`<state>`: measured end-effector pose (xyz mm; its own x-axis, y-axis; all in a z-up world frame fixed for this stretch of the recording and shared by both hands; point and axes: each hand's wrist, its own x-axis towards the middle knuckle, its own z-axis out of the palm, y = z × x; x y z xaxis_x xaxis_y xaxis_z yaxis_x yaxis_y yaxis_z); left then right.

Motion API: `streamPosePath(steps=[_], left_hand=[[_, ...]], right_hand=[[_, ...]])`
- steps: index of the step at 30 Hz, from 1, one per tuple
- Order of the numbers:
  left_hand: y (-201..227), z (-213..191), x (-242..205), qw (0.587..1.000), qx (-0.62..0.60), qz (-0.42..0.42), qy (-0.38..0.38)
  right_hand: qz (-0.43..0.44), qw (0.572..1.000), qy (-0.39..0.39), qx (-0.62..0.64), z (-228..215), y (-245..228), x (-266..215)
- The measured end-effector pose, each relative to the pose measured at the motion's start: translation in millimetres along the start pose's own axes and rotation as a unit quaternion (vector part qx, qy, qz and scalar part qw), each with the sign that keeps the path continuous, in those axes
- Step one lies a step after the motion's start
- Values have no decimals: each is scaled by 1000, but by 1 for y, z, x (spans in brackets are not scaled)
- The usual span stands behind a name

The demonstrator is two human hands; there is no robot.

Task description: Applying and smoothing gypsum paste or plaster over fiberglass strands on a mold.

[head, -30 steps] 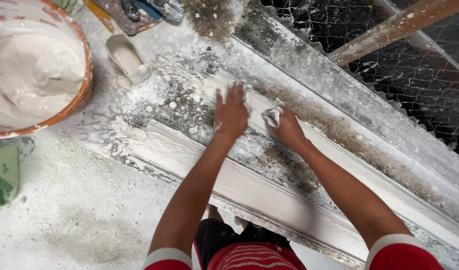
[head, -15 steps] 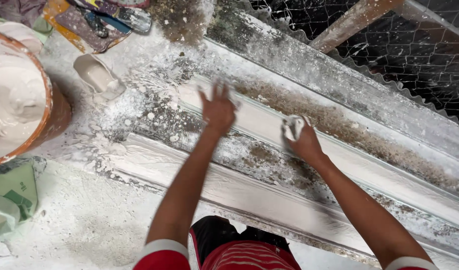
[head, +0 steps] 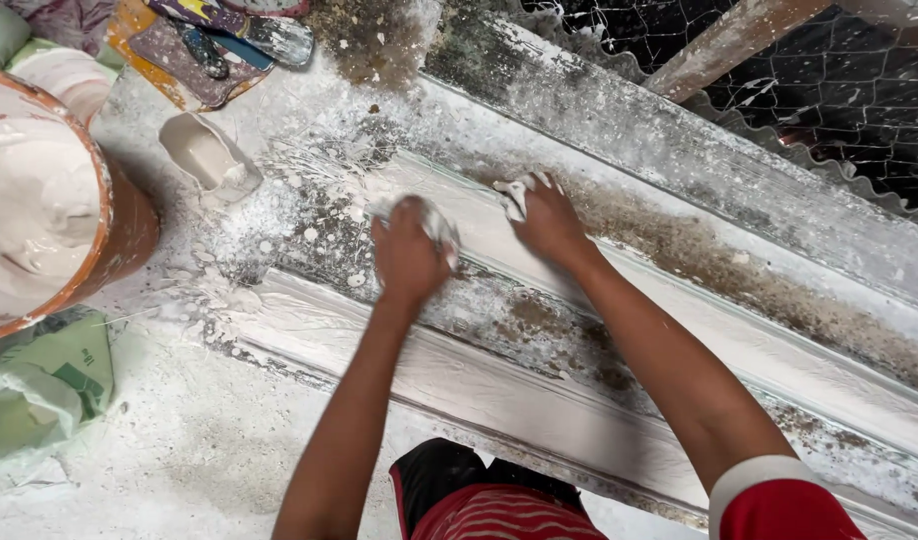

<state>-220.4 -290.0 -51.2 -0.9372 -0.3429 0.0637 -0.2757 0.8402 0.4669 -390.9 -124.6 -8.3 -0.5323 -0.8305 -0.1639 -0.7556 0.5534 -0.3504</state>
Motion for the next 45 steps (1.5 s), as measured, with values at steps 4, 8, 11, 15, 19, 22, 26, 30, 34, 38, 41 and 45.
streamPosePath(steps=[4,8,11,15,19,22,26,30,34,38,41,45], left_hand=[[-35,-5,40,990,25,-107,89],[-37,-7,67,997,78,16,0],[-33,-11,70,997,77,27,-19],[-54,-19,70,978,197,-23,-58],[-88,-30,63,971,182,-153,28],[-76,-38,68,973,159,-164,38],[-42,-30,79,989,116,94,0],[-14,-46,84,961,184,57,-198],[43,-40,82,950,137,146,-239],[136,-5,41,908,83,237,-336],[140,103,17,915,-45,374,140],[110,-23,47,938,100,141,-300]], right_hand=[[102,992,32,62,6,16,-43],[113,987,102,60,17,53,-96],[100,986,133,28,14,59,-123],[41,991,127,14,16,47,-129],[11,995,91,30,30,31,-114],[22,996,72,-48,40,31,-104],[83,981,-59,-163,48,71,-120],[79,978,-55,-186,33,118,-176],[77,972,-65,-214,19,149,-232],[102,975,37,-194,26,162,-260],[142,970,61,-186,27,163,-271],[171,969,55,-171,33,168,-271]])
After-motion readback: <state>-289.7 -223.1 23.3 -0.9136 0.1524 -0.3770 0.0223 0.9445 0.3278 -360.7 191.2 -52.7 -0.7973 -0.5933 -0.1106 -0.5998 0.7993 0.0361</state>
